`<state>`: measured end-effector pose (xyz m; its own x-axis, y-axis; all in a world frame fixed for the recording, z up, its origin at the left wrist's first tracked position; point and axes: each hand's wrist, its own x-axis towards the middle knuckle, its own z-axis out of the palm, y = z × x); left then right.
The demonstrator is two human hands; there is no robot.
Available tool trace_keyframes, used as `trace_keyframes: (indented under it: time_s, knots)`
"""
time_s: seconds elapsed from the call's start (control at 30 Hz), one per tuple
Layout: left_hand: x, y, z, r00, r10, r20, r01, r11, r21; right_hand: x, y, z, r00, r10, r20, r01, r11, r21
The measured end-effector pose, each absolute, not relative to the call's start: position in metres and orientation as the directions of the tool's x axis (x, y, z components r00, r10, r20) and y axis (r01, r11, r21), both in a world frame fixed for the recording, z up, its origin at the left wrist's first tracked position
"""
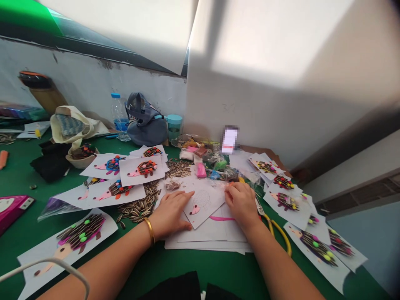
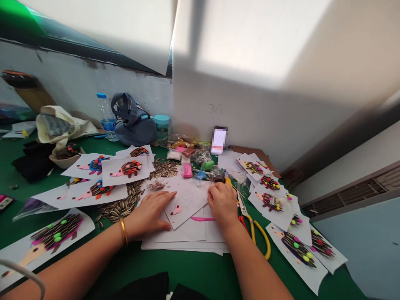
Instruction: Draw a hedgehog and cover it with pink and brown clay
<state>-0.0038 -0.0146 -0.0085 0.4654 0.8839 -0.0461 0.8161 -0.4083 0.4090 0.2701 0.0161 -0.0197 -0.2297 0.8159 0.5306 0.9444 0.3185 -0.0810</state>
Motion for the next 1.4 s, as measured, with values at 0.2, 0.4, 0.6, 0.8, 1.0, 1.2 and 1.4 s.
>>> trace_keyframes:
  time_s: [0.2,0.4,0.6,0.8,1.0,1.2,1.4]
  knots:
    - [-0.004,-0.014,-0.010,0.468,0.883,-0.045,0.814,-0.410,0.412,0.273,0.020,-0.027,-0.178,0.839,0.514,0.969,0.239,-0.056]
    - [-0.004,-0.014,-0.009,0.468,0.883,-0.047,0.810,-0.407,0.421,0.280,0.022,-0.029,-0.132,0.873,0.470,0.968,0.215,-0.126]
    - [-0.004,-0.014,-0.010,0.468,0.882,-0.045,0.808,-0.407,0.426,0.283,0.014,-0.019,-0.205,0.832,0.516,0.879,0.389,-0.277]
    - [-0.005,-0.015,-0.010,0.483,0.875,-0.026,0.798,-0.429,0.423,0.242,-0.026,-0.011,-0.517,0.720,0.464,0.677,0.675,-0.294]
    - [-0.005,-0.014,-0.011,0.484,0.875,-0.016,0.793,-0.431,0.432,0.219,-0.046,-0.015,-0.687,0.654,0.315,0.627,0.754,-0.197]
    - [-0.006,-0.014,-0.014,0.488,0.873,0.000,0.786,-0.439,0.436,0.218,-0.043,-0.019,-0.693,0.664,0.280,0.640,0.746,-0.183]
    - [-0.006,-0.015,-0.013,0.484,0.875,-0.005,0.790,-0.435,0.432,0.218,-0.043,-0.018,-0.703,0.661,0.262,0.631,0.750,-0.200]
